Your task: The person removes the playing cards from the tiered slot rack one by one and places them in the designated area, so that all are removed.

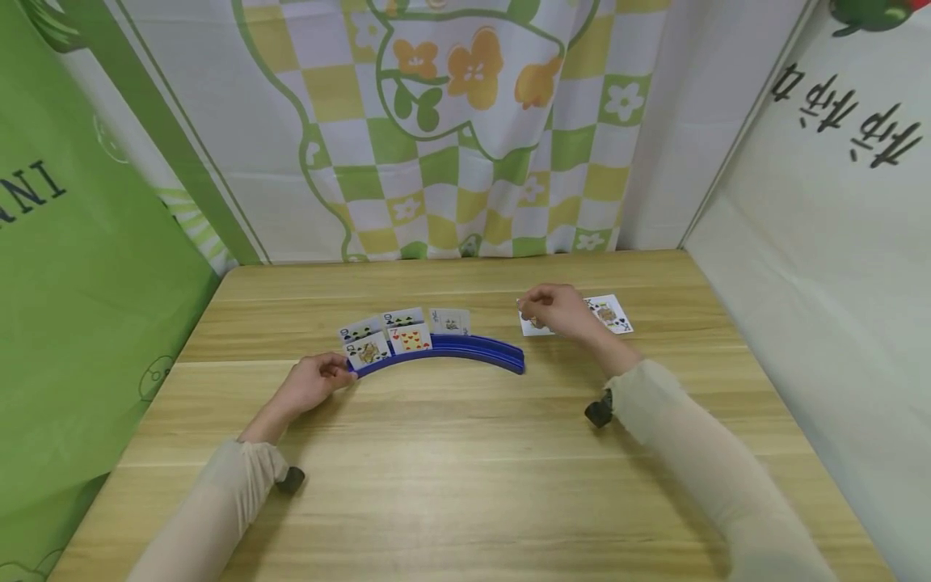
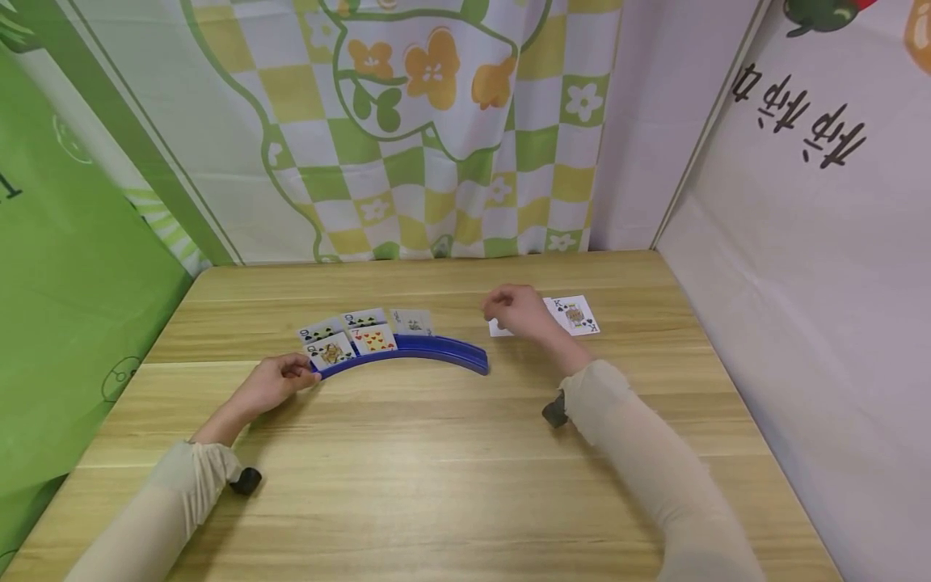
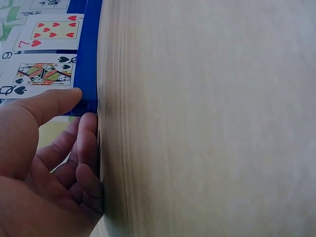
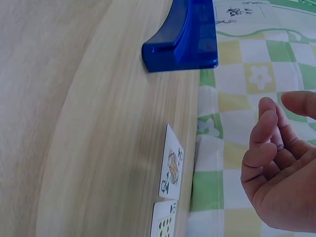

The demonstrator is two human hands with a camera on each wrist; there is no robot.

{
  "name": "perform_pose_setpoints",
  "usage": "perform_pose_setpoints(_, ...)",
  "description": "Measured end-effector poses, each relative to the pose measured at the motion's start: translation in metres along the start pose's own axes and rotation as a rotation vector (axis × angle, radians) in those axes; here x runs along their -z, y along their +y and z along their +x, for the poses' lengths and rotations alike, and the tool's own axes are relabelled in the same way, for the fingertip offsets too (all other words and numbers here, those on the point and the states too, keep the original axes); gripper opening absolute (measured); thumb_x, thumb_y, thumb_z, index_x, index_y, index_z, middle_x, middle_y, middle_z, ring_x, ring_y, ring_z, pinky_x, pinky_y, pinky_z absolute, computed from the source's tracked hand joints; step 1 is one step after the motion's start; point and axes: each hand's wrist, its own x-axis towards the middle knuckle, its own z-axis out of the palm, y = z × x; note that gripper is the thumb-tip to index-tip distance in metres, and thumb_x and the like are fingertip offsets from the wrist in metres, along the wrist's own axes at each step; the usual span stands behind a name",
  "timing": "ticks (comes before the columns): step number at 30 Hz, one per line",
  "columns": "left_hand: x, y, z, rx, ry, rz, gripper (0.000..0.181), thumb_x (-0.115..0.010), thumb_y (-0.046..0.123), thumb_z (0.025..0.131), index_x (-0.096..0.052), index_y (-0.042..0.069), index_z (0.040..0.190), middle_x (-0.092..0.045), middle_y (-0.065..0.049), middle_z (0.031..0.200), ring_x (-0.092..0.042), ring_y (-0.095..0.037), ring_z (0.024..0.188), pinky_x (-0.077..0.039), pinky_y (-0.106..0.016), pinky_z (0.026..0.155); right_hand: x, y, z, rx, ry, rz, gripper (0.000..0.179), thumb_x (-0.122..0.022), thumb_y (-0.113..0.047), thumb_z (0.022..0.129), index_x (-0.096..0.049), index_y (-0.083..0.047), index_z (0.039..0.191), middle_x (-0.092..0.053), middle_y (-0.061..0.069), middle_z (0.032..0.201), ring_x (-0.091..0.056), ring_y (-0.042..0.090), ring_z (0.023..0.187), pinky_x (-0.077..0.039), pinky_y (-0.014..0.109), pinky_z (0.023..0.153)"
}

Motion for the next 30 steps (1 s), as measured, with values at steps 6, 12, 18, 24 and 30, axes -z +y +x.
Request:
perform_pose_setpoints(6, -0.001, -0.001, 0.000, 0.005, -0.005, -0.004, 0.037, -0.073, 0.025, 0.091, -0.067, -0.003, 0.115, -0.071, -0.010, 0.093, -0.060, -0.013, 0.079, -0.049, -0.026, 0.069, -0.007, 0.000, 0.001, 0.010, 0.003, 0.026, 0.021, -0.059, -0.023, 0.098, -0.070, -0.010, 0.110, -0.073, 0.010, 0.106, -0.065, 0.027, 0.086, -0.053, 0.043, 0.081)
perform_pose_setpoints(12, -0.001, -0.001, 0.000, 0.002, -0.005, 0.001, 0.038, -0.073, 0.025, 0.091, -0.066, -0.003, 0.115, -0.071, -0.010, 0.093, -0.060, -0.013, 0.080, -0.049, -0.025, 0.069, -0.013, -0.003, 0.002, 0.027, -0.003, 0.007, 0.022, -0.059, -0.019, 0.096, -0.069, -0.007, 0.112, -0.073, 0.011, 0.107, -0.066, 0.035, 0.089, -0.054, 0.044, 0.081)
perform_pose_setpoints(18, 0.000, -0.001, 0.001, 0.004, -0.006, -0.005, 0.038, -0.073, 0.026, 0.091, -0.066, -0.003, 0.115, -0.071, -0.010, 0.093, -0.061, -0.014, 0.080, -0.049, -0.027, 0.070, -0.018, -0.010, 0.002, 0.034, -0.018, 0.022, 0.026, -0.058, -0.023, 0.100, -0.068, -0.005, 0.115, -0.073, 0.013, 0.104, -0.065, 0.040, 0.093, -0.052, 0.034, 0.074)
perform_pose_setpoints(24, -0.001, -0.002, 0.001, 0.006, -0.010, -0.010, 0.039, -0.073, 0.026, 0.091, -0.066, -0.003, 0.116, -0.071, -0.010, 0.093, -0.060, -0.014, 0.080, -0.049, -0.026, 0.069, -0.024, -0.018, 0.000, 0.049, -0.023, 0.046, 0.024, -0.059, -0.023, 0.100, -0.068, -0.005, 0.112, -0.072, 0.017, 0.104, -0.064, 0.025, 0.081, -0.051, 0.029, 0.069)
perform_pose_setpoints(30, 0.000, -0.002, 0.001, 0.014, -0.005, 0.001, 0.038, -0.073, 0.025, 0.091, -0.066, -0.002, 0.115, -0.072, -0.010, 0.093, -0.061, -0.014, 0.080, -0.050, -0.025, 0.069, -0.029, -0.024, -0.002, 0.051, -0.043, 0.067, 0.023, -0.059, -0.024, 0.100, -0.068, -0.007, 0.112, -0.070, 0.022, 0.110, -0.066, 0.029, 0.090, -0.055, 0.033, 0.075)
